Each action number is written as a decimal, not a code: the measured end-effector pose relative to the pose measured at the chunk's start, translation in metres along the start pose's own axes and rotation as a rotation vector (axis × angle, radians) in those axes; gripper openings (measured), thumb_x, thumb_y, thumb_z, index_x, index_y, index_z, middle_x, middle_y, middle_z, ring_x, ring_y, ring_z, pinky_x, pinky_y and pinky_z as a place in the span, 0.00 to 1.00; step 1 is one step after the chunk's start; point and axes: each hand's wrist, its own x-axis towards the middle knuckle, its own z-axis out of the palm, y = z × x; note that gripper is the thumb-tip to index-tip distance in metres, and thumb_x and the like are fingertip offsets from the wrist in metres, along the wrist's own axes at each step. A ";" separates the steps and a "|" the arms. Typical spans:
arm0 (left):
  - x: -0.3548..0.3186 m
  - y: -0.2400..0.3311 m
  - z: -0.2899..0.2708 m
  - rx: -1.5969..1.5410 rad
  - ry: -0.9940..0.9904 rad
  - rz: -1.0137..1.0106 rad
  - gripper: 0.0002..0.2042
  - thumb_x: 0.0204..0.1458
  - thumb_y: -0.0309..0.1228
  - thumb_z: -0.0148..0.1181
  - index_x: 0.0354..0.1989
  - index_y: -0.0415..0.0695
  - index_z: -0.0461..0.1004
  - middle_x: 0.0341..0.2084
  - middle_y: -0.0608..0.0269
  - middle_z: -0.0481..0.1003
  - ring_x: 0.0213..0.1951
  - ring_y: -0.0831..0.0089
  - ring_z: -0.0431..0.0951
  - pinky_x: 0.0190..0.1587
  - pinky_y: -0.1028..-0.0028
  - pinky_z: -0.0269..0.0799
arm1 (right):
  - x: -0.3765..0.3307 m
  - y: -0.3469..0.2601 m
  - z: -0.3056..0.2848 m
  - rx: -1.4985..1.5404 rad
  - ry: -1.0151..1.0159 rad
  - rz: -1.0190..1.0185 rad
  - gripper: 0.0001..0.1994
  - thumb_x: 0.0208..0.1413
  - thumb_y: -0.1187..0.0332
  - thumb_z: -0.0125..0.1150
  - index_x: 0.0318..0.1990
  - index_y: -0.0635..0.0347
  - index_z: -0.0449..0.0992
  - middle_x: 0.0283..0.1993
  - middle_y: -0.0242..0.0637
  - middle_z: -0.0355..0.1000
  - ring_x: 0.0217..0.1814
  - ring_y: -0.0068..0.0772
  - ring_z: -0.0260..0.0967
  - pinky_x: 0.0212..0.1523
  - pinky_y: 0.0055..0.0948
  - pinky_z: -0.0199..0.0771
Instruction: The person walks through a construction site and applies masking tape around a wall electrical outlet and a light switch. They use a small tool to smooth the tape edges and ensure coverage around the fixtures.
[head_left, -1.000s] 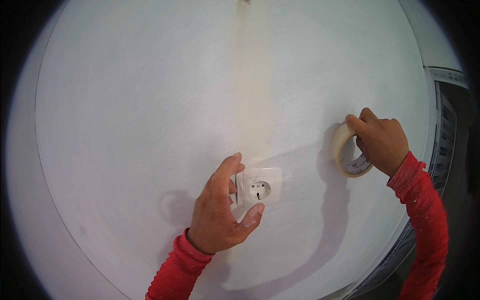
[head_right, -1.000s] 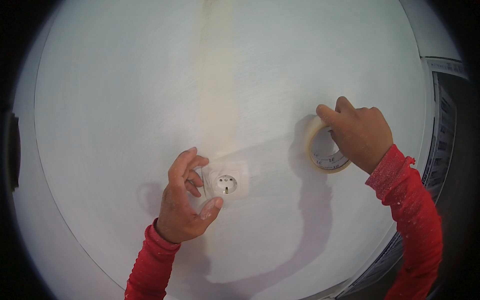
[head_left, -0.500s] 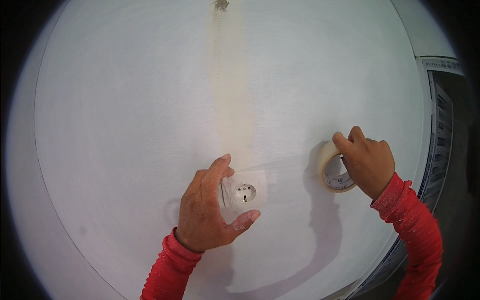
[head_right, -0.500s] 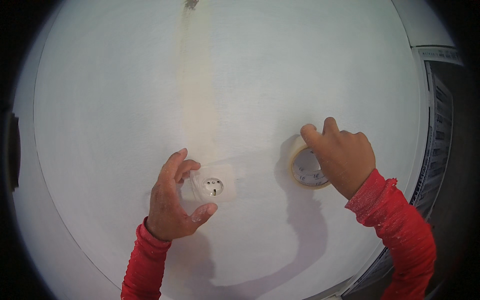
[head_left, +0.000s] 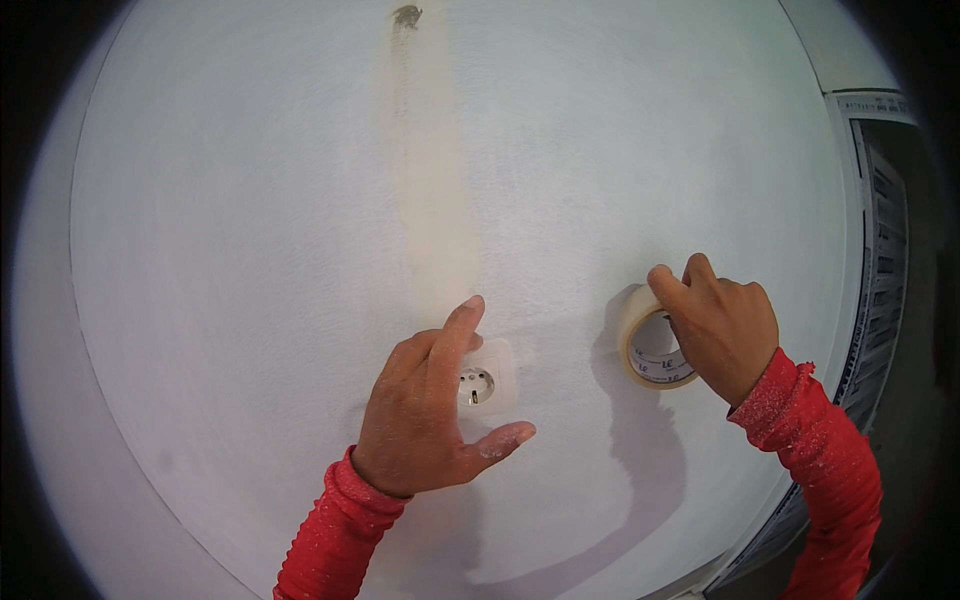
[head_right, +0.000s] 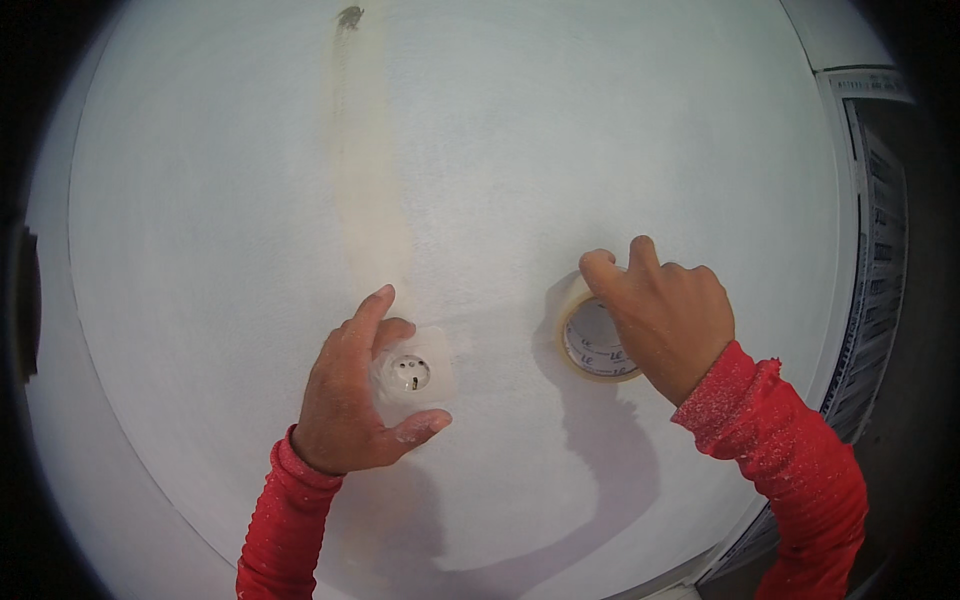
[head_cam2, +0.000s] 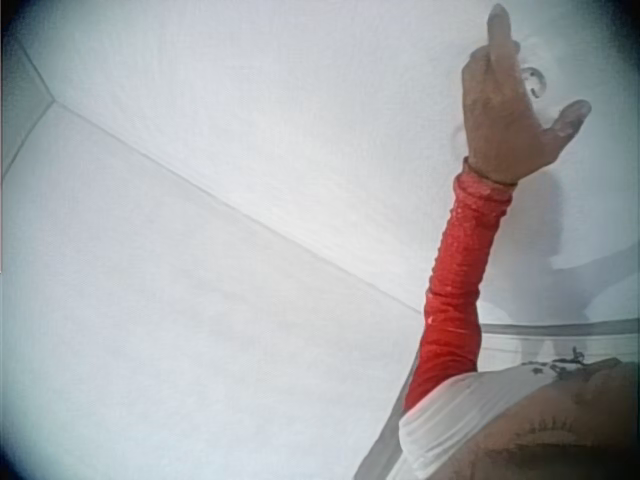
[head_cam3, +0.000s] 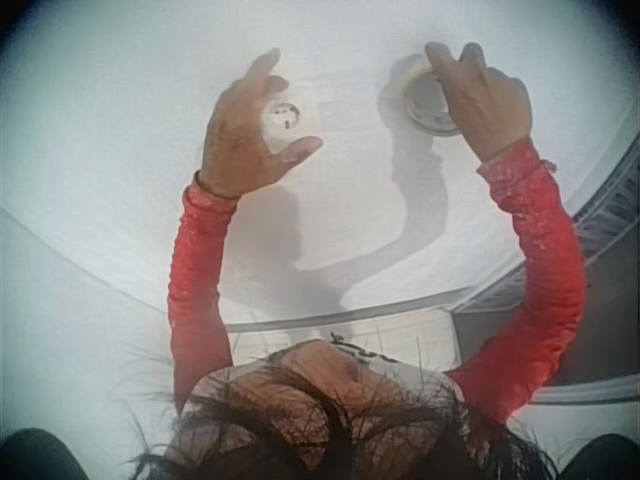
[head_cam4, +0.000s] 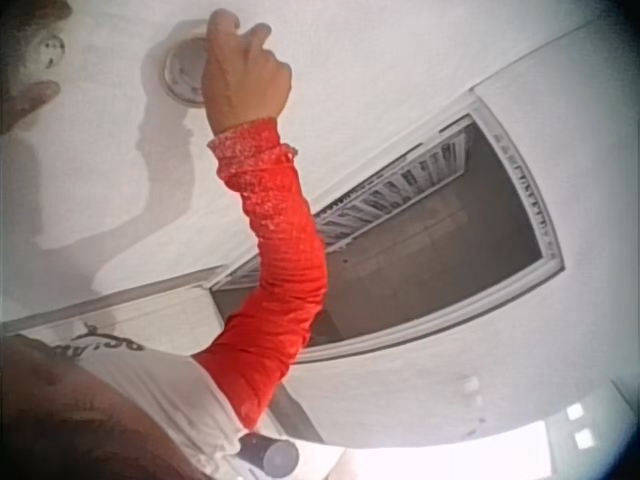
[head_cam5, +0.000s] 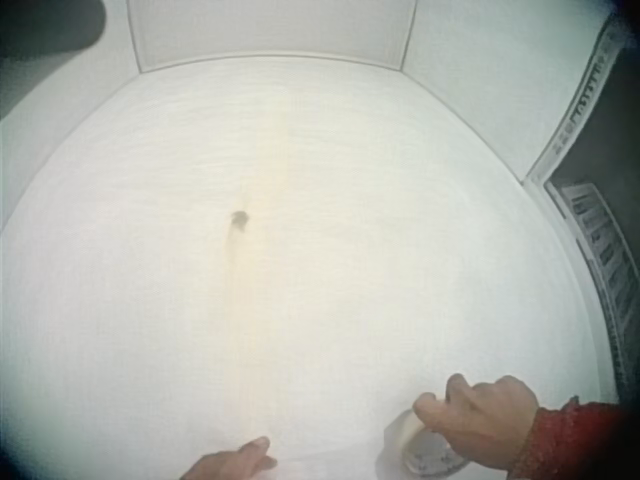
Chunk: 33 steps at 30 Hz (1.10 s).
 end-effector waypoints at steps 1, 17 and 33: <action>0.001 0.001 0.000 0.005 0.002 0.010 0.49 0.44 0.57 0.71 0.64 0.28 0.61 0.40 0.46 0.76 0.43 0.56 0.77 0.47 0.62 0.75 | 0.000 0.000 0.000 -0.002 -0.001 -0.006 0.13 0.54 0.71 0.66 0.44 0.54 0.69 0.31 0.38 0.72 0.20 0.28 0.74 0.16 0.25 0.73; 0.032 0.024 0.008 0.108 -0.021 0.054 0.45 0.45 0.55 0.71 0.63 0.30 0.63 0.29 0.56 0.74 0.30 0.66 0.72 0.37 0.69 0.72 | -0.016 0.016 -0.011 0.047 -0.087 -0.026 0.14 0.54 0.69 0.67 0.46 0.56 0.70 0.29 0.39 0.72 0.19 0.29 0.74 0.16 0.26 0.72; 0.039 0.028 0.010 0.007 -0.072 0.059 0.41 0.30 0.20 0.64 0.62 0.35 0.62 0.38 0.51 0.75 0.39 0.58 0.75 0.46 0.65 0.73 | -0.032 -0.007 -0.016 0.195 -0.279 -0.010 0.16 0.50 0.68 0.70 0.45 0.58 0.74 0.31 0.41 0.75 0.25 0.33 0.78 0.21 0.26 0.76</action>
